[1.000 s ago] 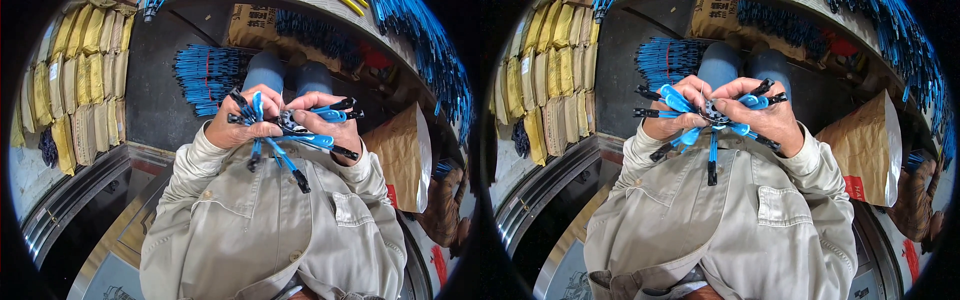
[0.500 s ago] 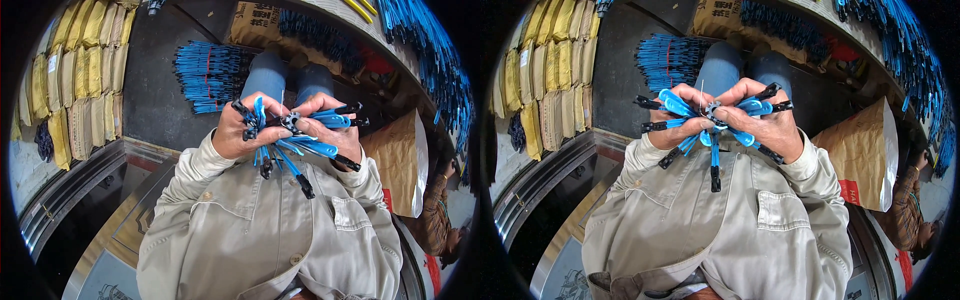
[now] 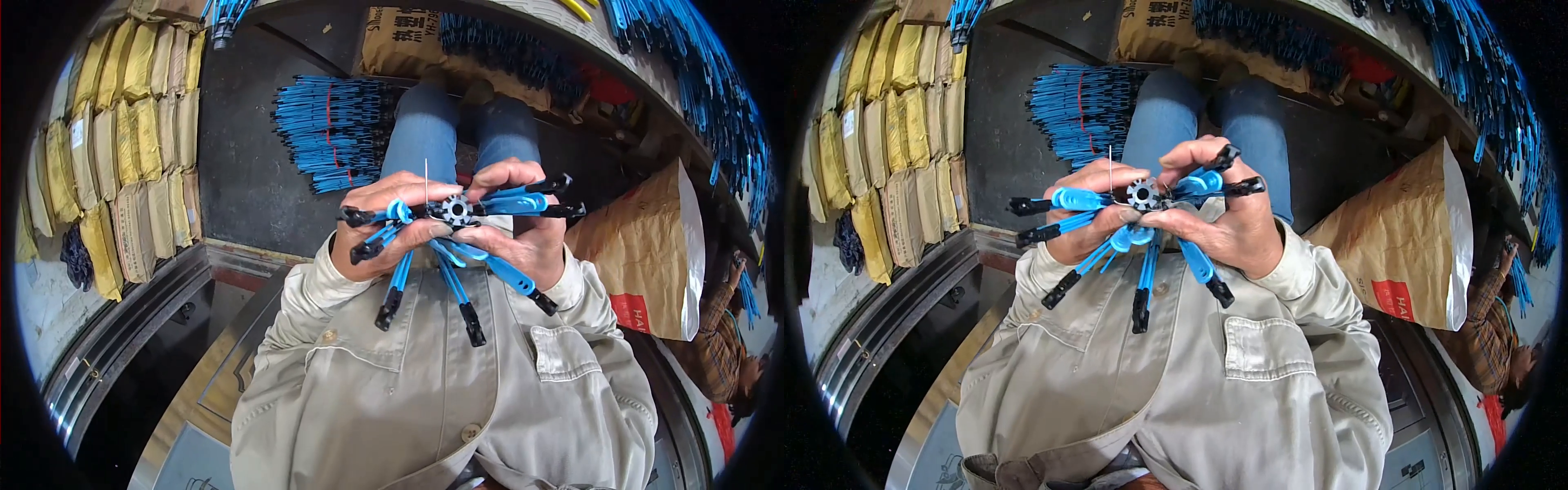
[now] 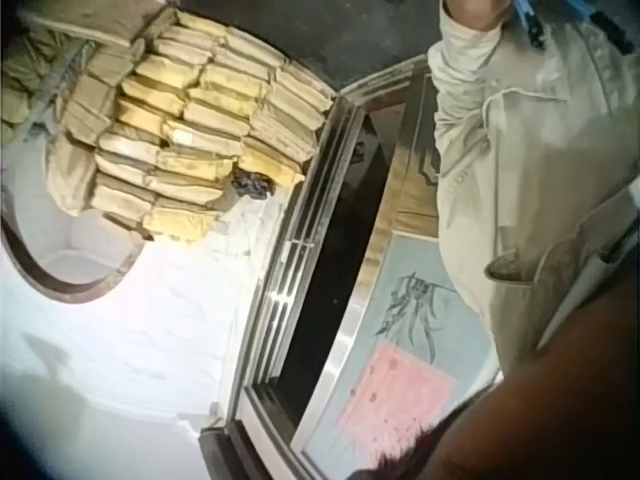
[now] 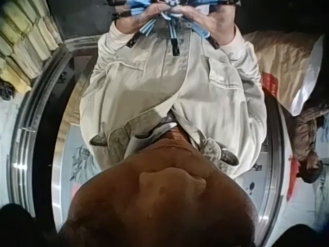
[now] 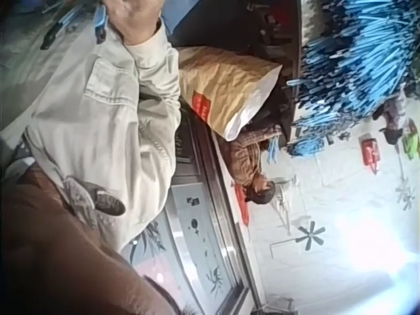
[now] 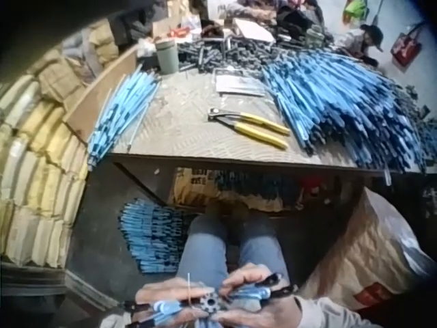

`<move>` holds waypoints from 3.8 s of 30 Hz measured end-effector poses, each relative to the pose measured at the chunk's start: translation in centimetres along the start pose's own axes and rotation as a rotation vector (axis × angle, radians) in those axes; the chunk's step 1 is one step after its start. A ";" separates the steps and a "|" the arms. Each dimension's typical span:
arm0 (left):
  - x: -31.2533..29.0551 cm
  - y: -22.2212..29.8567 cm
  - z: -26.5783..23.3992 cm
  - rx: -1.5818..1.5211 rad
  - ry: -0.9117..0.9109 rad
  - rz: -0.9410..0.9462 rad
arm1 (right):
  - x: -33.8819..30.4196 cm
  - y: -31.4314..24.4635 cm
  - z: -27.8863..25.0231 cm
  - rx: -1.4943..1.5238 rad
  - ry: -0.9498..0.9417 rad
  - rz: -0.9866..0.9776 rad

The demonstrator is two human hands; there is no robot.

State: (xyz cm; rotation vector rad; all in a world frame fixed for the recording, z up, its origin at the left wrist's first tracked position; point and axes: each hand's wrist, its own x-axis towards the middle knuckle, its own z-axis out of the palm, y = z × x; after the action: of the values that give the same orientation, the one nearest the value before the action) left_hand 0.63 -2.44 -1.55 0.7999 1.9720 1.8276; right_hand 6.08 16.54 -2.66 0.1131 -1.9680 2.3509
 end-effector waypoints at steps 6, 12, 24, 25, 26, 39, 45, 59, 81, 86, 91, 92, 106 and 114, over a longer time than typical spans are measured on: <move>0.5 -0.1 0.1 0.074 -0.032 0.022 | 0.8 0.3 -0.7 -0.102 -0.044 -0.033; -0.4 -0.3 0.7 -0.109 -0.003 -0.107 | 1.5 -0.1 -1.9 -0.149 -0.207 -0.068; 4.0 -4.8 -3.7 -1.018 -0.645 -0.434 | 2.5 -0.4 -2.5 -0.020 -0.398 -0.193; 4.6 -5.1 -3.7 -1.017 -0.643 -0.437 | 2.4 -0.5 -2.4 -0.030 -0.393 -0.187; 5.3 -5.3 -3.3 -0.938 -0.760 -0.432 | 2.3 -0.7 -2.3 -0.040 -0.388 -0.181; 5.1 -2.4 -1.8 -0.447 -0.781 -0.108 | 2.2 -1.5 -2.1 -0.088 -0.411 -0.195; 4.7 -2.6 -2.0 -0.386 -0.752 -0.099 | 2.3 -1.2 -2.0 -0.080 -0.444 -0.193; 8.5 -4.0 -1.5 -0.447 -1.075 -0.393 | 2.2 -1.9 -1.5 0.036 -0.367 0.071; -1.0 0.1 4.1 0.234 0.632 0.195 | 3.6 -0.1 1.9 -0.340 0.087 -0.151; -0.6 0.7 3.3 0.412 0.375 0.087 | 2.9 -0.6 1.6 -0.294 0.129 -0.155; 0.0 0.9 4.1 0.537 0.365 0.181 | 2.2 -0.6 0.8 -0.260 0.122 -0.186; 0.0 0.7 4.3 0.363 0.374 0.125 | 2.2 -0.6 0.7 -0.260 0.128 -0.183; 0.6 -1.5 4.8 0.078 0.261 0.024 | 1.9 0.4 -0.3 -0.232 0.127 -0.230; 0.5 -2.0 5.1 0.133 0.313 0.110 | 1.8 0.4 -0.6 -0.148 0.089 -0.032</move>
State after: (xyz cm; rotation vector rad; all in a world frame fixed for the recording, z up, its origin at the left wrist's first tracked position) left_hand 2.96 1.88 -4.06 0.7075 2.3049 2.0033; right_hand 4.25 17.05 -2.92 0.0311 -2.0726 2.1424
